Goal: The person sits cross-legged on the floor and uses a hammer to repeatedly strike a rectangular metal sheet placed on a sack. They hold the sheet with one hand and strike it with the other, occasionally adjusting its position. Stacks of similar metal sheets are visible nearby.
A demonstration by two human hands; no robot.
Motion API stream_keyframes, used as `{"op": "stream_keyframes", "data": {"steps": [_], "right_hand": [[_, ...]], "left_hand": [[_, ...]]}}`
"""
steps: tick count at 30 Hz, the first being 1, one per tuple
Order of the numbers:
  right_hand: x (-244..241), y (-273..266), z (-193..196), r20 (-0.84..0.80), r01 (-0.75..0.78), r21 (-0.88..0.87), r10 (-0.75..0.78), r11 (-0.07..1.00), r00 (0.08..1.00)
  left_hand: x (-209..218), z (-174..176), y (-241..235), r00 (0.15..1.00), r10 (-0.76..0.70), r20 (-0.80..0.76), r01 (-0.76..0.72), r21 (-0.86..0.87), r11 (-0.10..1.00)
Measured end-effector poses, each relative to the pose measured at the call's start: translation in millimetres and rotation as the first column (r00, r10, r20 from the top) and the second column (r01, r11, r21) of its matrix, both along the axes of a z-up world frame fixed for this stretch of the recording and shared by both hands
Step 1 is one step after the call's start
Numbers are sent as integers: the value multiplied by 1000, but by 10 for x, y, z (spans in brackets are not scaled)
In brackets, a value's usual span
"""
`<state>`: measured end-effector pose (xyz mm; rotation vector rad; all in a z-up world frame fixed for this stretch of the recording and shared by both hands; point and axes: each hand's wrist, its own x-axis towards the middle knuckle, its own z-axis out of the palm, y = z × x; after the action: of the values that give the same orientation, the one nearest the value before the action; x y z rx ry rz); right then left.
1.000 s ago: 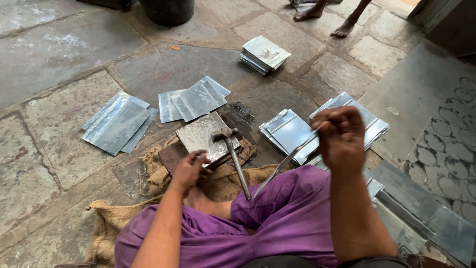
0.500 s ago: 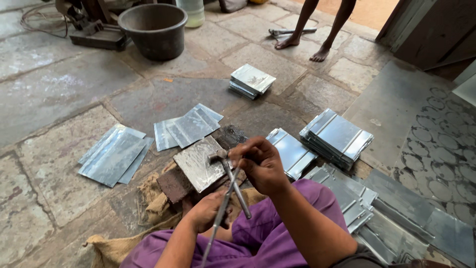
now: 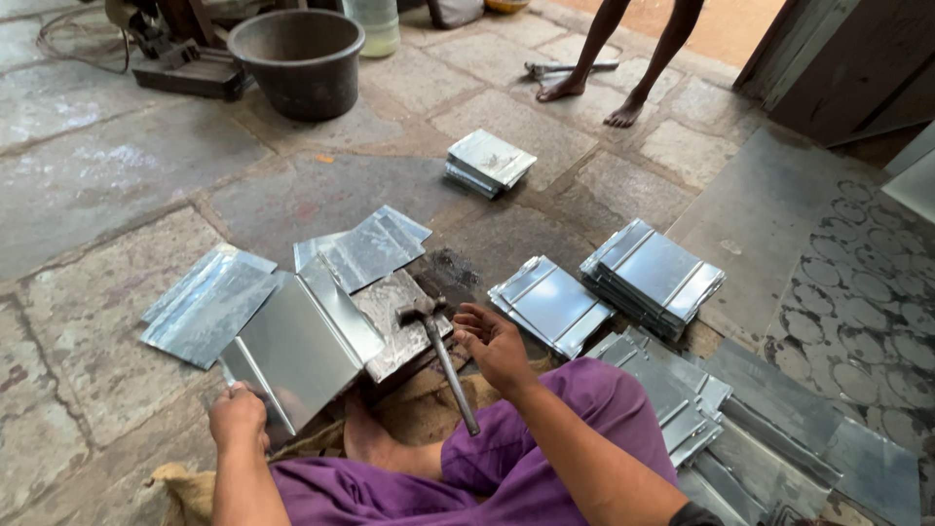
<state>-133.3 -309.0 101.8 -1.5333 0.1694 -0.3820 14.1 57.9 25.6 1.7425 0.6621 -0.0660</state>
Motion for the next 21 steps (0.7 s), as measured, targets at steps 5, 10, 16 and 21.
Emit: {"op": "stream_keyframes", "data": {"steps": [5,10,16,21], "right_hand": [[64,-126,-452,-110,63,81,-54,995,992],[103,-376,-250,-63,150,313,-137,938,989],[220,-561,68,-38,215,491,-226,844,973],[230,-223,-438,-386,209,358,-60,910,921]], "left_hand": [[114,-460,187,996,25,85,-45,243,969],[-18,-250,120,997,-35,71,24,148,989],[-50,-141,-52,976,-90,198,75,85,994],[-180,141,-131,1000,-20,2,20,77,997]]}}
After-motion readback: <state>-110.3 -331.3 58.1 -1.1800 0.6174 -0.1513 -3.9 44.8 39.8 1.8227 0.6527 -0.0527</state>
